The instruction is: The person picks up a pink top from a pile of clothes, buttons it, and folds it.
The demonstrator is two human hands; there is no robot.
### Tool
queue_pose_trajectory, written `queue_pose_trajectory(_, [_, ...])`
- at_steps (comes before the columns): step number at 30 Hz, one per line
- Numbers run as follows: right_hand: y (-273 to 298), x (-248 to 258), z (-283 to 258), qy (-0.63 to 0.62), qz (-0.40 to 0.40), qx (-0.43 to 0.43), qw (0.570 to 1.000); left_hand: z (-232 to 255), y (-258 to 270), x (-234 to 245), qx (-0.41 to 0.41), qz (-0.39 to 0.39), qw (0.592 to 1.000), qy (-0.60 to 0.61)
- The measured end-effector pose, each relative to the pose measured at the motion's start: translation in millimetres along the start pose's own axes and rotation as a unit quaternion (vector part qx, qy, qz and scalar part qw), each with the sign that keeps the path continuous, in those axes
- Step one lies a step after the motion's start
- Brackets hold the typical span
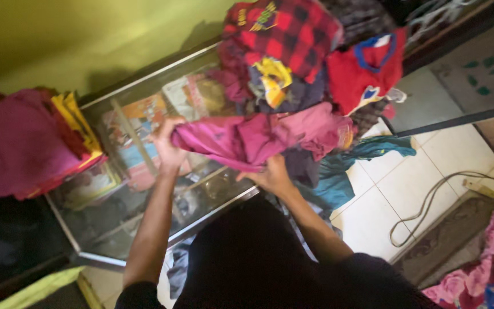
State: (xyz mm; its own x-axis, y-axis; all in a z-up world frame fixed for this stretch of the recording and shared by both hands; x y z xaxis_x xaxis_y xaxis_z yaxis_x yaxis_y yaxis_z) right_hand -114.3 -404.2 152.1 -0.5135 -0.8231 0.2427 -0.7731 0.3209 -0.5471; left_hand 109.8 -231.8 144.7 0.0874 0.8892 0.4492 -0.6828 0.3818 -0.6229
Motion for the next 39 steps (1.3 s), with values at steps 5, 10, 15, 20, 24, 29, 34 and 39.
queue_pose_trajectory(5, [35, -71, 54, 0.051, -0.136, -0.243, 0.959, -53, 31, 53, 0.182, -0.001, 0.981, -0.07])
queue_pose_trajectory(10, [-22, -83, -26, -0.036, -0.204, -0.041, 0.977, -59, 54, 86, 0.181, 0.012, 0.981, -0.07])
queue_pose_trajectory(15, [-26, -73, -3, 0.248, -0.198, -0.004, 0.948, -44, 78, 82, 0.211, 0.057, 0.974, -0.055])
queue_pose_trajectory(20, [12, -60, 57, 0.222, -0.224, -0.073, 0.946, 53, 86, 34, 0.002, -0.069, 0.988, -0.138])
queue_pose_trajectory(24, [-10, -58, 20, 0.14, -0.195, -0.005, 0.971, 88, 80, -2, -0.052, -0.154, 0.979, -0.126])
queue_pose_trajectory(29, [-56, -55, -43, 0.113, -0.105, 0.017, 0.988, 57, 53, 30, -0.039, -0.089, 0.985, -0.144])
queue_pose_trajectory(34, [-59, -58, -53, 0.178, -0.103, 0.003, 0.979, 31, -7, 108, 0.074, 0.019, 0.983, -0.167])
queue_pose_trajectory(39, [-71, -45, -66, 0.164, -0.038, 0.14, 0.976, 52, -45, 182, -0.005, 0.113, 0.975, -0.191])
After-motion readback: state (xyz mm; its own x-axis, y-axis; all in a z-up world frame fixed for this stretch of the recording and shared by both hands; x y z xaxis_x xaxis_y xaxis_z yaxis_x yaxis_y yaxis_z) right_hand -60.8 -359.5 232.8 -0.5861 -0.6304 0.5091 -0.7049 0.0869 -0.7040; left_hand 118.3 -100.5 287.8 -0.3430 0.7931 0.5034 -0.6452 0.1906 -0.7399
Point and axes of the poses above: each hand's wrist, its own y-axis away from the middle knuckle, its own x-axis out of the back of the hand, z = x × y, the point moved 6 cm from there along -y, towards the middle knuckle, and after that the axes turned 14 degrees about -y, right-handed, at the moved point
